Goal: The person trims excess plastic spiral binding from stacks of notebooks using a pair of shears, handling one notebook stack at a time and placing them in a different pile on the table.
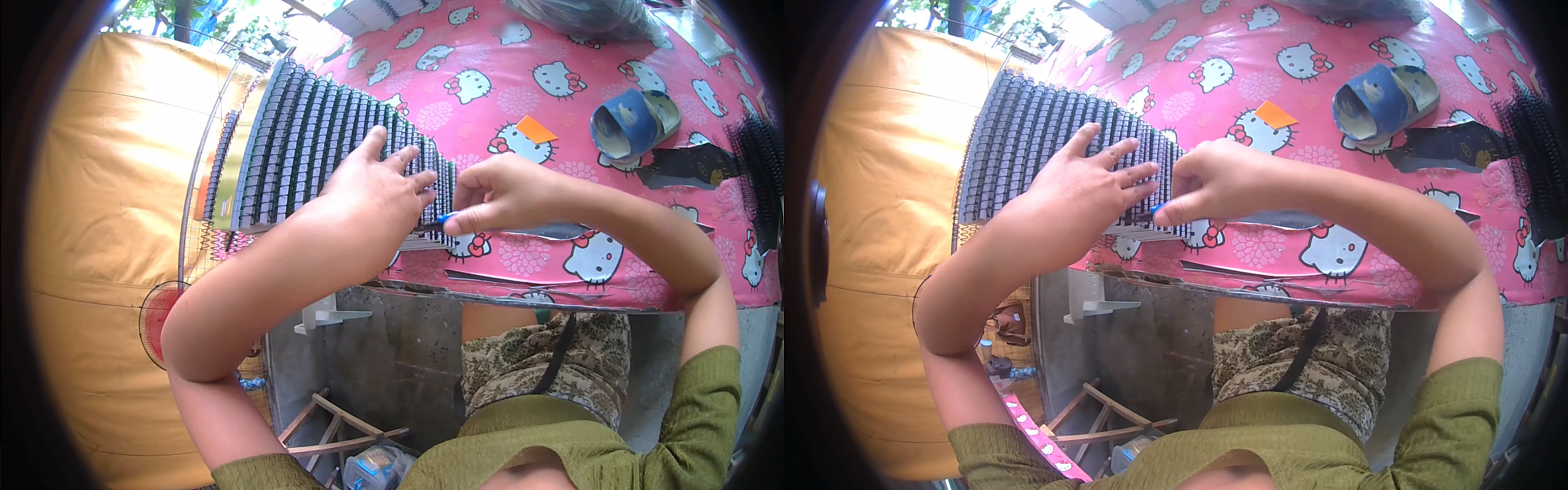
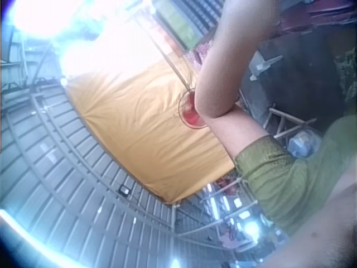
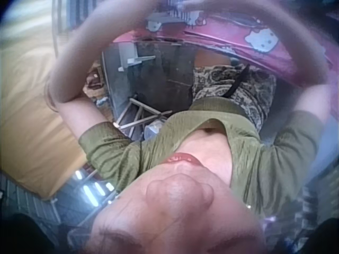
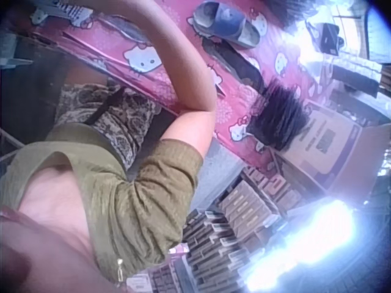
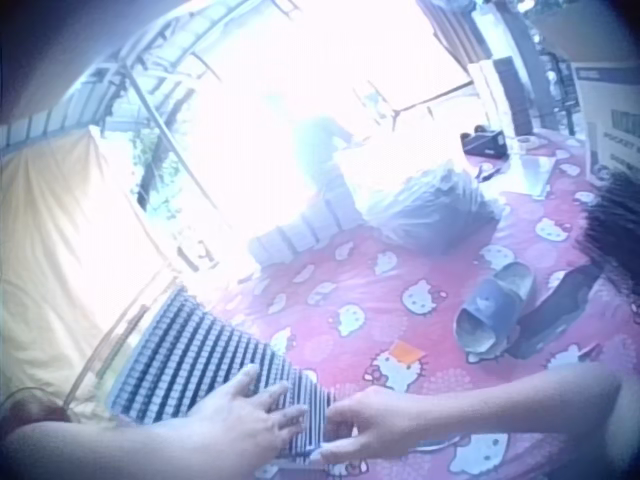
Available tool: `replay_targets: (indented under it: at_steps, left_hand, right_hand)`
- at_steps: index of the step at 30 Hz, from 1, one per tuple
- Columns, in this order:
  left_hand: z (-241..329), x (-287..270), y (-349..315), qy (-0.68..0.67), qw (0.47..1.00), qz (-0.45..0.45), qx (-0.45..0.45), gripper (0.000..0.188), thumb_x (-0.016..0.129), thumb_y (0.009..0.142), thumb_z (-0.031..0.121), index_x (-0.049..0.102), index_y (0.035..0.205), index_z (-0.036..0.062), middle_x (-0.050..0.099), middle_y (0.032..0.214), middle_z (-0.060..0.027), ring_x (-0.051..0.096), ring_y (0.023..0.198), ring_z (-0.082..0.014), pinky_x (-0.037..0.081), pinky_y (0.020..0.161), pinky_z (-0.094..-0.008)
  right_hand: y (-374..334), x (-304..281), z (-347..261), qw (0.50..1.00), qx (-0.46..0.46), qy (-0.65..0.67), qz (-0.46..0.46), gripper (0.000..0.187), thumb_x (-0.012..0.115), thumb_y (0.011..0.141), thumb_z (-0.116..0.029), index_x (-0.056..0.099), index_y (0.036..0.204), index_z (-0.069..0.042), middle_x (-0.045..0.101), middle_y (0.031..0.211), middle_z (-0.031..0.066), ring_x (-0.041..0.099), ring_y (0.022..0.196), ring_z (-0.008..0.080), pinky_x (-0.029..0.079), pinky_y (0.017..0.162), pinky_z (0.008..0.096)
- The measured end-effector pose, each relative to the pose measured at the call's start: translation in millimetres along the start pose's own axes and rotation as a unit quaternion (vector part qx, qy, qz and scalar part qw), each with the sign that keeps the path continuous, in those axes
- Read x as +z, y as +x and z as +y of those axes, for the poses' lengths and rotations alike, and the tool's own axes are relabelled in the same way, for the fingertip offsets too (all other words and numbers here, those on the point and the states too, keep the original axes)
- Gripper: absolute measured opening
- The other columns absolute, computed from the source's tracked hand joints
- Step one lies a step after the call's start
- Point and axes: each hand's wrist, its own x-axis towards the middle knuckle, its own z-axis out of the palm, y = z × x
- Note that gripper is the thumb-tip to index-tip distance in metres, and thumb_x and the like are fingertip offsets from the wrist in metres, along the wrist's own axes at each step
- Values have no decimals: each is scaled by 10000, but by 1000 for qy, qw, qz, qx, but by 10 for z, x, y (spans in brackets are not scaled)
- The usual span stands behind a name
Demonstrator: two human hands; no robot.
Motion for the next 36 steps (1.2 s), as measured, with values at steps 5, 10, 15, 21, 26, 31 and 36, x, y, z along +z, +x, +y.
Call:
replay_targets:
  at_steps: [5,10,15,21,26,31,36]
  left_hand:
    - [-9,-51,58,-22,999,-35,-4,613,660,746,68,527,1342,131,477,1433,-13,344,1393,-209,201,1159,-496]
    - [-11,-26,59,-23,1000,-8,-1,596,658,737,64,546,1321,116,518,1392,-26,373,1373,-213,210,1158,-486]
    - [7,-76,83,-8,999,-46,4,582,659,753,94,538,1322,98,496,1408,-31,368,1375,-218,210,1156,-487]
    - [56,53,84,18,999,-21,20,628,683,774,186,487,1364,99,439,1457,-26,310,1406,-207,180,1161,-501]
    - [56,26,103,-15,999,-26,17,562,665,783,156,527,1323,86,491,1409,-49,338,1392,-224,200,1155,-501]
    - [68,-1,108,-15,999,-28,10,539,653,766,106,551,1293,65,523,1377,-58,364,1377,-233,227,1145,-507]
    - [71,-3,81,-24,999,-21,12,542,665,745,81,560,1276,53,530,1366,-62,370,1373,-238,231,1142,-507]
  right_hand:
    - [-182,116,207,932,-220,-214,192,414,810,665,-246,604,973,-61,589,921,98,584,896,304,474,774,404]
    - [-87,170,262,921,-252,-218,204,388,789,690,-284,614,948,-53,616,887,108,622,855,287,490,745,392]
    - [30,2,168,975,-176,-97,99,378,782,703,-337,663,821,2,660,727,146,669,669,255,521,611,373]
    - [100,-196,-25,977,141,134,-87,521,760,758,-457,685,891,42,649,688,112,665,572,205,525,496,341]
    - [-88,-14,178,975,-137,-148,98,449,800,723,-344,635,996,-28,645,921,108,634,889,253,495,804,385]
    - [-121,124,309,903,-253,-276,209,464,804,693,-268,595,1050,-59,596,1068,114,580,1007,286,432,901,403]
    - [-75,99,241,966,-171,-145,128,378,813,687,-302,646,915,-51,639,891,93,636,823,247,499,727,355]
